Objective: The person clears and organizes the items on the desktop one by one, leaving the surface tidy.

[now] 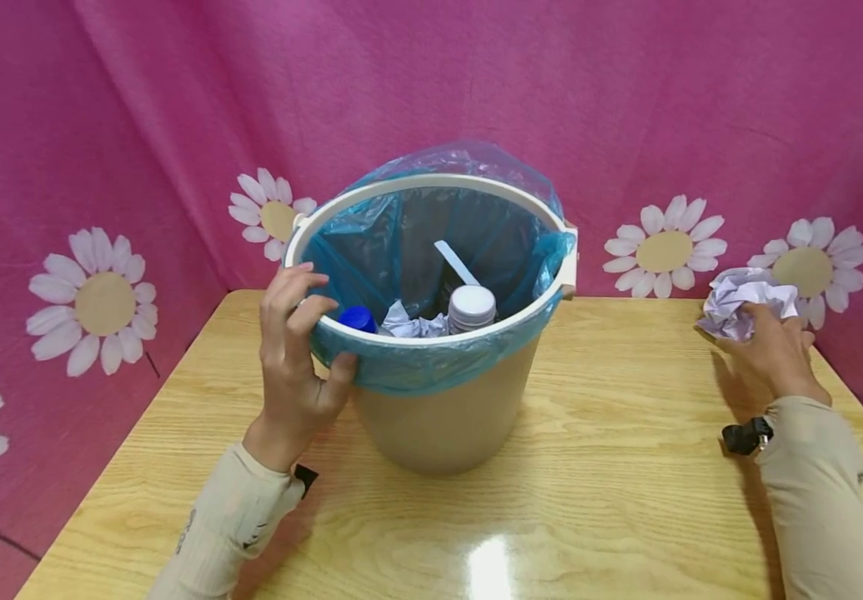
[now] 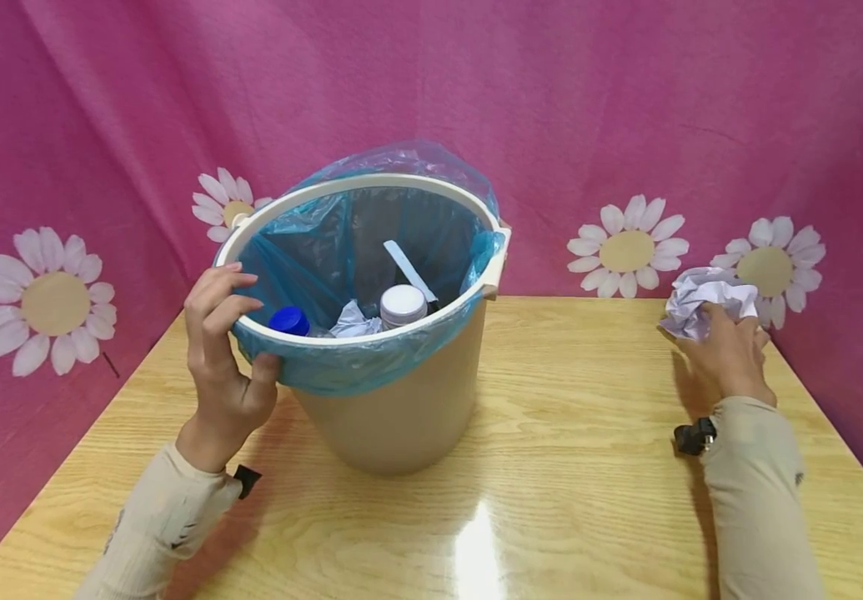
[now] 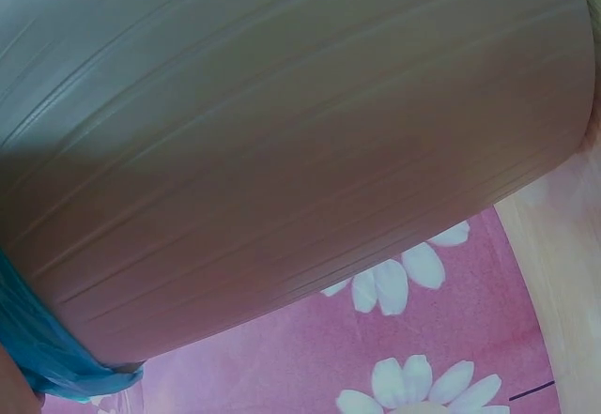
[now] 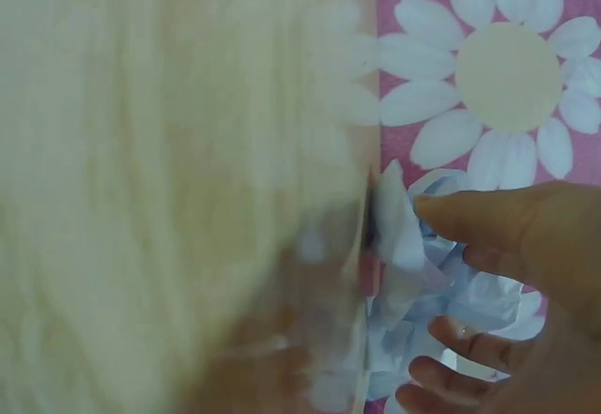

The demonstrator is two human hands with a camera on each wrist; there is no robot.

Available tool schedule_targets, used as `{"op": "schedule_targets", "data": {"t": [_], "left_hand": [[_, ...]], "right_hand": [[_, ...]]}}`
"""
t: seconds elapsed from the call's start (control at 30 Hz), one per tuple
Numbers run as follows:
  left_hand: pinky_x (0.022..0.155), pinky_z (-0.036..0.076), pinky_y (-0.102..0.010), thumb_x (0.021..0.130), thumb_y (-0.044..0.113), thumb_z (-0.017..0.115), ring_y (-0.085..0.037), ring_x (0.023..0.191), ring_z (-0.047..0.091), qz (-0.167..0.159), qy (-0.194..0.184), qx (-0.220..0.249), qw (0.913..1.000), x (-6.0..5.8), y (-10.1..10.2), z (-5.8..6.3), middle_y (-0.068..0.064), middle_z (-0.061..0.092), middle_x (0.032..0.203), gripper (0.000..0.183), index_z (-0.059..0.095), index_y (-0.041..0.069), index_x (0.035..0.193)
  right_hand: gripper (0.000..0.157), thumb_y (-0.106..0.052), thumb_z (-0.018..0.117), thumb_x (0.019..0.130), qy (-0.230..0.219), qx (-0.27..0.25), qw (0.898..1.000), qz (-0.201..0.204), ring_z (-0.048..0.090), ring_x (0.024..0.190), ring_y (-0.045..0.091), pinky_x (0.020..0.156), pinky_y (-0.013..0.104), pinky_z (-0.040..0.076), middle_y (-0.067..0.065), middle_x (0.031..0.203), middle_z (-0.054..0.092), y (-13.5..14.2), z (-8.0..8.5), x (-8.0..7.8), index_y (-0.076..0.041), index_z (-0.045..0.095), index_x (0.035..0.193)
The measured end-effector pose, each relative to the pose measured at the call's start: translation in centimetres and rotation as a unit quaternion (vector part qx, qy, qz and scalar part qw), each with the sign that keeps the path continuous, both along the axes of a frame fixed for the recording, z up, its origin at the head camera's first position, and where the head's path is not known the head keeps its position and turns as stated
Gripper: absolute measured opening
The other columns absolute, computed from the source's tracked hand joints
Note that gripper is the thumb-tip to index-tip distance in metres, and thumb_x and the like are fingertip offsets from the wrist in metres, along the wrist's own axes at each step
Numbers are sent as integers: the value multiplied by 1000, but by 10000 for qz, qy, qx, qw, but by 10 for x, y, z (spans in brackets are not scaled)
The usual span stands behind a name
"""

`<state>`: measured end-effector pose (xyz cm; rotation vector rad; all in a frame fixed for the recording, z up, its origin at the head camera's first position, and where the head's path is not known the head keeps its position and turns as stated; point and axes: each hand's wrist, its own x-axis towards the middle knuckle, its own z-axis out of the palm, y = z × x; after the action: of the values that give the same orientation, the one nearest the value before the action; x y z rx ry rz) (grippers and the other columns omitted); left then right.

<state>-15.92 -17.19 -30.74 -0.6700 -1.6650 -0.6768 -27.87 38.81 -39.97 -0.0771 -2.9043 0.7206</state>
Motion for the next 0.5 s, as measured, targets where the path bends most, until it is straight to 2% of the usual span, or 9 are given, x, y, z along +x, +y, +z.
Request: {"op": "schedule_targets", "data": {"t": [0.23, 0.5], "left_hand": [[107, 38, -57, 97, 52, 46, -37, 124, 49, 37, 37, 47, 10000, 0, 0, 0, -19, 55, 121, 45, 48, 10, 113], [107, 38, -57, 97, 51, 46, -37, 125, 49, 78, 10, 14, 10000, 0, 0, -1, -19, 55, 122, 45, 48, 10, 114]], "right_hand": [[53, -7, 63, 89, 622, -31, 9979, 188, 36, 112, 67, 91, 73, 30, 44, 121, 44, 3, -1, -3, 15, 39, 131], [42, 0, 56, 87, 905, -266, 9955, 118, 49, 104, 57, 84, 64, 36, 42, 115, 53, -1, -4, -4, 13, 46, 125]]}}
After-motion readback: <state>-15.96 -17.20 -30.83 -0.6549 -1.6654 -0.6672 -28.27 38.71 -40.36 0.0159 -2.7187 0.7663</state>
